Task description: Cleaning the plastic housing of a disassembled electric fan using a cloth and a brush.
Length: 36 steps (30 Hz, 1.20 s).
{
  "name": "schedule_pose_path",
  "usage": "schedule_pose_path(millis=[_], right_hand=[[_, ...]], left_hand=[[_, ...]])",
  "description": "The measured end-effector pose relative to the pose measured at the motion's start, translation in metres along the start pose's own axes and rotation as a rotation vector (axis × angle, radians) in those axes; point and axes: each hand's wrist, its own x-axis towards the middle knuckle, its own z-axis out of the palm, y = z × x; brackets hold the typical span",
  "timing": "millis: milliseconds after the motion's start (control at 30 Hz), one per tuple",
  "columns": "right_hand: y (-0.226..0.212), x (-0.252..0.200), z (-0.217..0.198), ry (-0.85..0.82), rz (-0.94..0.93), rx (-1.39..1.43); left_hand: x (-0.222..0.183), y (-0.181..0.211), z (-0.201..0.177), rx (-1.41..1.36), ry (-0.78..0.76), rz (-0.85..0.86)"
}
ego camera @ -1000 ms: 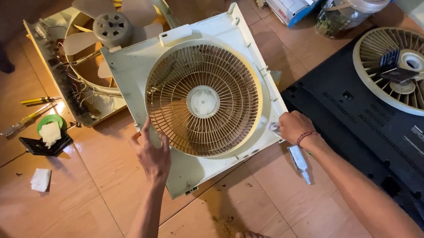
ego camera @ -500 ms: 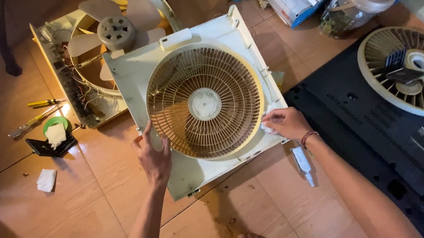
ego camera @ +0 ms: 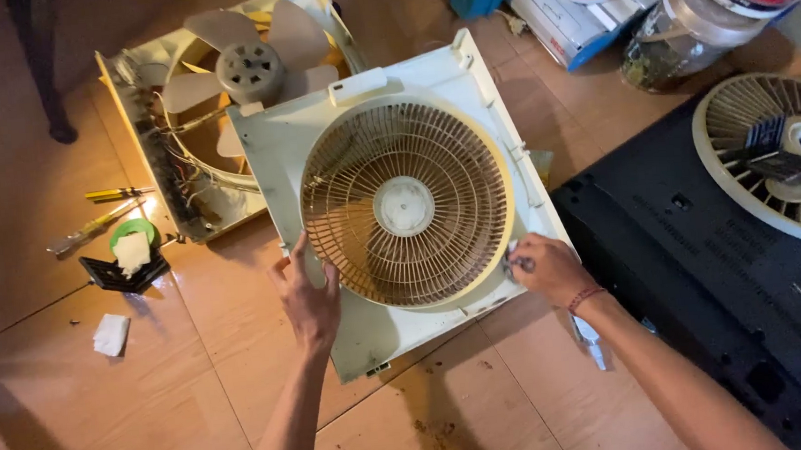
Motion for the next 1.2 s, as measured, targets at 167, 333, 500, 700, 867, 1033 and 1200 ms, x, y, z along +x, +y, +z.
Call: schedule_pose_path(millis=[167, 333, 500, 700, 867, 1033, 1200], right_hand=[[0.000, 0.006, -0.037, -0.068, -0.028, 0.123], [0.013, 0.018, -0.051, 0.235, -0.063, 0.096], [0.029, 0.030, -0.026, 0.333, 0.095, 0.026], [0.031, 0.016, 0.050, 0.305, 0.106, -0.178], [-0.006, -0.003, 0.010, 0.107, 0.125, 0.012], [-0.019, 0.001, -0.022, -0.104, 0.141, 0.207], [-0.024, 0.029, -0.042, 0.255, 0.194, 0.130]], left_hand=[[0.005, -0.014, 0.008, 0.026, -0.005, 0.013], [0.002, -0.004, 0.001, 0.015, -0.018, -0.012], [0.000, 0.005, -0.002, -0.003, -0.007, -0.010], [0.000, 0.008, -0.001, 0.017, -0.003, 0.003], [0.004, -0.001, 0.001, 0.035, -0.019, 0.006], [0.005, -0.004, 0.003, 0.059, -0.024, -0.002], [0.000, 0.009, -0.005, 0.042, -0.017, -0.015]])
